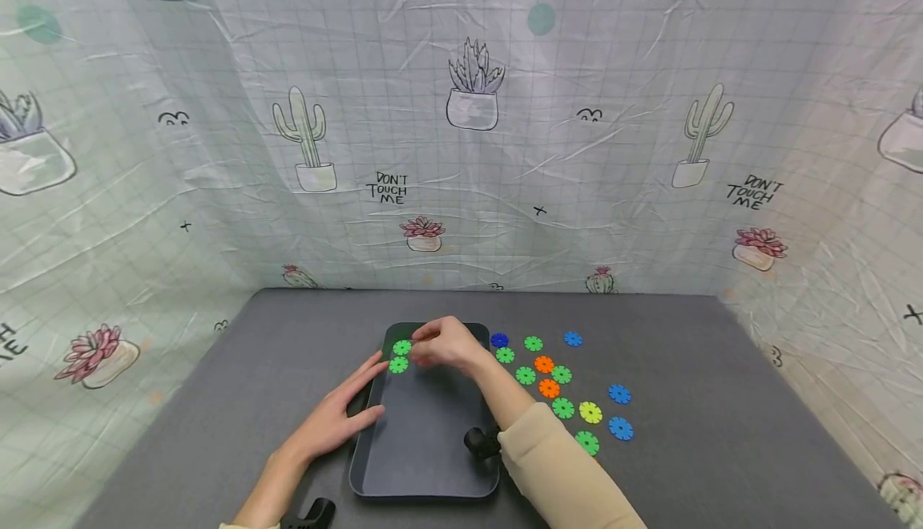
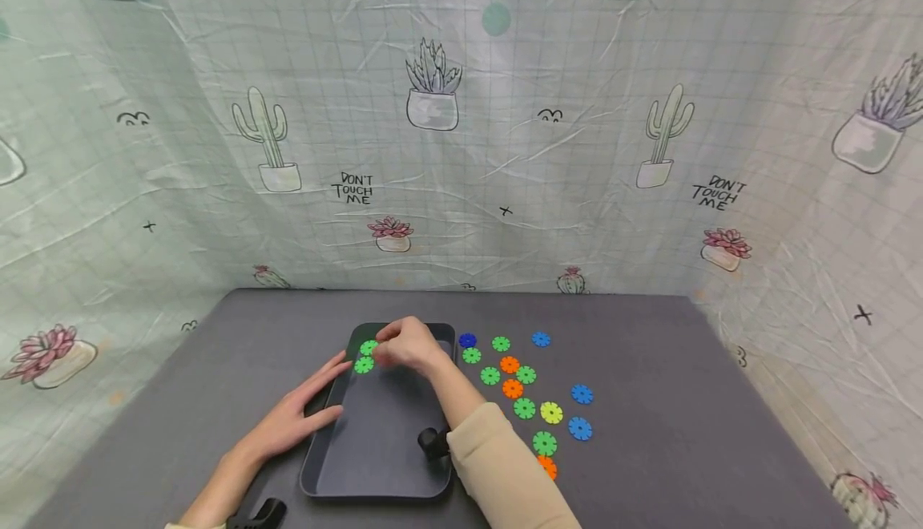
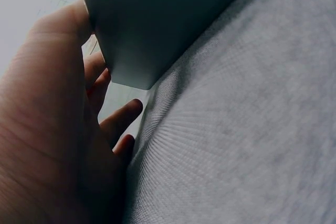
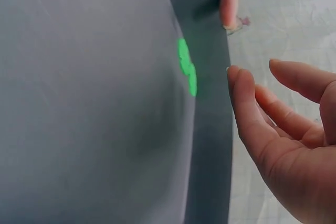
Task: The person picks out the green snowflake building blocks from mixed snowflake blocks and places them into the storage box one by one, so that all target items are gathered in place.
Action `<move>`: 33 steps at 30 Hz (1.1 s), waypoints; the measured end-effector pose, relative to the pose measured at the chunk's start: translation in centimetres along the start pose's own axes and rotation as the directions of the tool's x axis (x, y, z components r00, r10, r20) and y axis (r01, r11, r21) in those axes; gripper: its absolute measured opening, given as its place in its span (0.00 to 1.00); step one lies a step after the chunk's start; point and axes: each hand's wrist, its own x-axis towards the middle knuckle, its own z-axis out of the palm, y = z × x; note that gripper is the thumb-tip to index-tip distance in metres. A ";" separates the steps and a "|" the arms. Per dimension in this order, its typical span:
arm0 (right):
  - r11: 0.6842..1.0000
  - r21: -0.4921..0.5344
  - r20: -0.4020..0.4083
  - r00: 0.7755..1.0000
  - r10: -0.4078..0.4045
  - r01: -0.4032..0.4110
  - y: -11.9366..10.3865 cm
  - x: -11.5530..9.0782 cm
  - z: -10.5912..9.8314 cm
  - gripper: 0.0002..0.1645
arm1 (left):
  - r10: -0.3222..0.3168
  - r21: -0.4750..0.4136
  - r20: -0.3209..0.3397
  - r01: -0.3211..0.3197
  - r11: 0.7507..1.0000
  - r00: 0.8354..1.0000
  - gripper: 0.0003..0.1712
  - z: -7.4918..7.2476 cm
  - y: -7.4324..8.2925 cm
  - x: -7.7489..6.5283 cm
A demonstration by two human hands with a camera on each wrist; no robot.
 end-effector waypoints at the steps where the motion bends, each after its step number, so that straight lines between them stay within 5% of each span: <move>1: 1.000 0.006 0.007 1.000 -0.008 0.008 -0.1 -0.2 -0.2 0.23 | 0.000 0.001 0.000 0.000 1.000 1.000 0.38 0.0 0.0 0.0; 33: 0.995 -0.047 0.014 0.996 -0.084 0.085 -1.1 -6.9 -6.6 0.24 | 0.010 0.003 -0.013 -0.010 1.000 1.000 0.38 0.1 0.2 -0.1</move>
